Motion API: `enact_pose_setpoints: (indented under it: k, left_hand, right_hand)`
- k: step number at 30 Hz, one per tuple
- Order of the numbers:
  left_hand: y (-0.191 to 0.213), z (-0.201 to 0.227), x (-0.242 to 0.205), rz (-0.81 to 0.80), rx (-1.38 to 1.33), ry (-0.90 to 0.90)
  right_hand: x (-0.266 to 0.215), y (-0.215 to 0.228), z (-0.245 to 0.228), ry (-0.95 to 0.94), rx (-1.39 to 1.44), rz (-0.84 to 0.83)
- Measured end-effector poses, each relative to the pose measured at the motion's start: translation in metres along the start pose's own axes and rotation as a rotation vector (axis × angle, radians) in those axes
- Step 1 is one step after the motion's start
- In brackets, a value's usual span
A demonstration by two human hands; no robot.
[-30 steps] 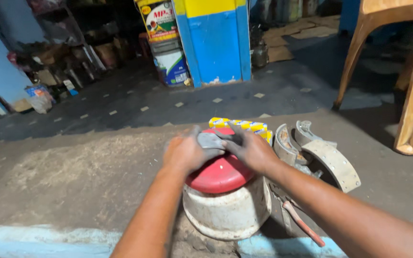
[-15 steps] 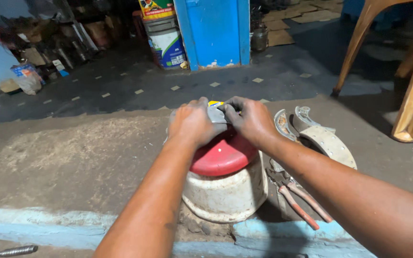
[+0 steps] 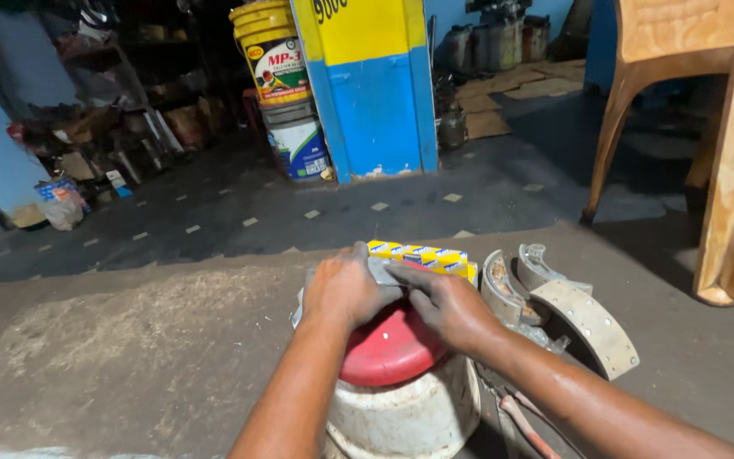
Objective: The person rubs a brake shoe against a surface by hand, rotating it to clean different sections, and wipes away the resulting dust.
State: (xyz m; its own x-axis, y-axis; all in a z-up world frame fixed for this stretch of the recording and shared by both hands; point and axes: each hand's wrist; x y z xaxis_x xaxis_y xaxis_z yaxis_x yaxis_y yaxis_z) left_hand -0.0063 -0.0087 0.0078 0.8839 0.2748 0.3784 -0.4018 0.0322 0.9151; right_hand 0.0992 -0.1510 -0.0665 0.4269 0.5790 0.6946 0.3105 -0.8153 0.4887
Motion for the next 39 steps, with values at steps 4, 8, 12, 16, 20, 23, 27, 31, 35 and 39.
enact_pose_setpoints:
  k: [4,8,12,16,20,23,27,31,35,39]
  left_hand:
    - [0.0,0.0,0.004,0.031,-0.011,-0.023]
    - [-0.017,-0.012,0.002,0.069,-0.017,-0.058]
    - [-0.023,-0.018,0.009,0.183,0.062,-0.124]
    - [-0.013,-0.011,0.004,0.051,0.031,-0.068]
    - [-0.008,-0.013,-0.004,0.077,0.023,-0.068]
    - [-0.006,-0.015,-0.006,0.069,-0.022,-0.047]
    - [-0.004,-0.026,-0.01,-0.011,-0.093,0.002]
    - [-0.006,-0.036,-0.005,-0.061,-0.126,-0.022]
    - [-0.008,-0.056,-0.026,0.104,-0.179,-0.16]
    - [-0.016,-0.04,-0.049,0.18,-0.178,0.234]
  right_hand:
    - [0.004,0.007,-0.012,-0.511,-0.274,-0.119]
    - [-0.004,0.001,-0.012,-0.399,-0.203,-0.107]
    - [-0.01,-0.006,-0.011,0.019,-0.211,0.004]
    - [-0.001,0.003,-0.01,-0.168,-0.119,-0.041]
    - [-0.01,0.002,-0.029,-0.281,-0.281,-0.074]
    - [-0.01,-0.002,-0.033,-0.283,-0.352,-0.072]
    - [-0.008,-0.004,-0.033,-0.09,-0.39,-0.078]
    - [-0.002,-0.009,-0.024,-0.209,-0.451,-0.121]
    - [-0.001,-0.008,-0.015,-0.211,-0.386,-0.093]
    - [-0.005,-0.013,-0.022,-0.204,-0.489,-0.088]
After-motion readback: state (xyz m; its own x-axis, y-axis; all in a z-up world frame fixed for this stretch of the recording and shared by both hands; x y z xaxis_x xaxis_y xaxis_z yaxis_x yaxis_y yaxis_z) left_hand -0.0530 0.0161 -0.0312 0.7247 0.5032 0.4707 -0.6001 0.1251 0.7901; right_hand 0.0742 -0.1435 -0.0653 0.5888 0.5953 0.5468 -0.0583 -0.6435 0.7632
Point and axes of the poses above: each hand's wrist, its own x-axis towards the middle knuckle, its own y-axis out of the back of the hand, z = x × y, and after that the axes turned 12 degrees about -y, right-handed
